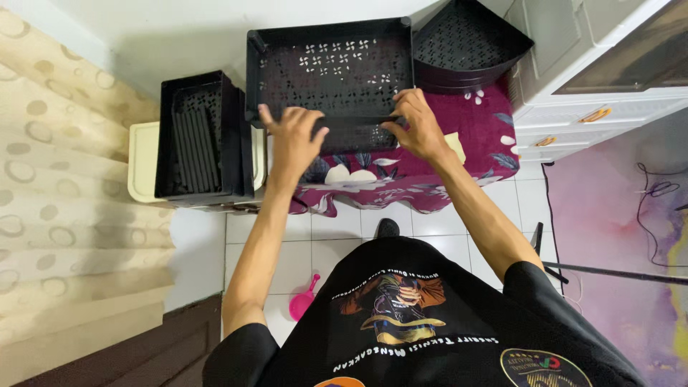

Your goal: The person assembles a small black plastic stand by inserting two rods into a perforated tray, then wipes the tray with a sponge. The person repeats the assembly and wiping steps on the same tray.

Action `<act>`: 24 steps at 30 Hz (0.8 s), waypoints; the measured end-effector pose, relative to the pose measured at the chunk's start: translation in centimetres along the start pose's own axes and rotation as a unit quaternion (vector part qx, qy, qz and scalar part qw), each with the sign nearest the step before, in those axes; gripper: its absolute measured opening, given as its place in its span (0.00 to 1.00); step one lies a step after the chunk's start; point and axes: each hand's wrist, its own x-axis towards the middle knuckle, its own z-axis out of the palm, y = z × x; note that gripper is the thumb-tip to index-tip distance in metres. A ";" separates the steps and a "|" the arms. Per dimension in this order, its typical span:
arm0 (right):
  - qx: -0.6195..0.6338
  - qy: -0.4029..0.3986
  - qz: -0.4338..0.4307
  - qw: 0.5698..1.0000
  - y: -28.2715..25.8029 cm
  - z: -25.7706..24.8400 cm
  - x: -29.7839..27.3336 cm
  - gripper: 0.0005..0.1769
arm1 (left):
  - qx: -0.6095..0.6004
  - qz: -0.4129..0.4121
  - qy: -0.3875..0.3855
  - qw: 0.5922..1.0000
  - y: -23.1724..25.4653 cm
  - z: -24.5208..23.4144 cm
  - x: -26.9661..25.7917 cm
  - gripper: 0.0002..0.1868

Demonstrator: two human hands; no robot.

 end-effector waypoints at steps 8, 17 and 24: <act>0.018 -0.010 0.041 0.999 4.1 -0.2 -0.4 0.20 | -0.024 0.036 -0.013 0.999 2.1 4.6 2.8 0.09; 0.026 -0.037 0.044 0.998 5.3 0.3 -0.7 0.20 | -0.046 0.009 -0.015 0.999 2.2 5.0 2.0 0.09; -0.007 -0.047 0.056 0.997 5.1 1.3 -1.2 0.20 | -0.066 0.006 -0.014 0.998 1.2 5.8 1.3 0.08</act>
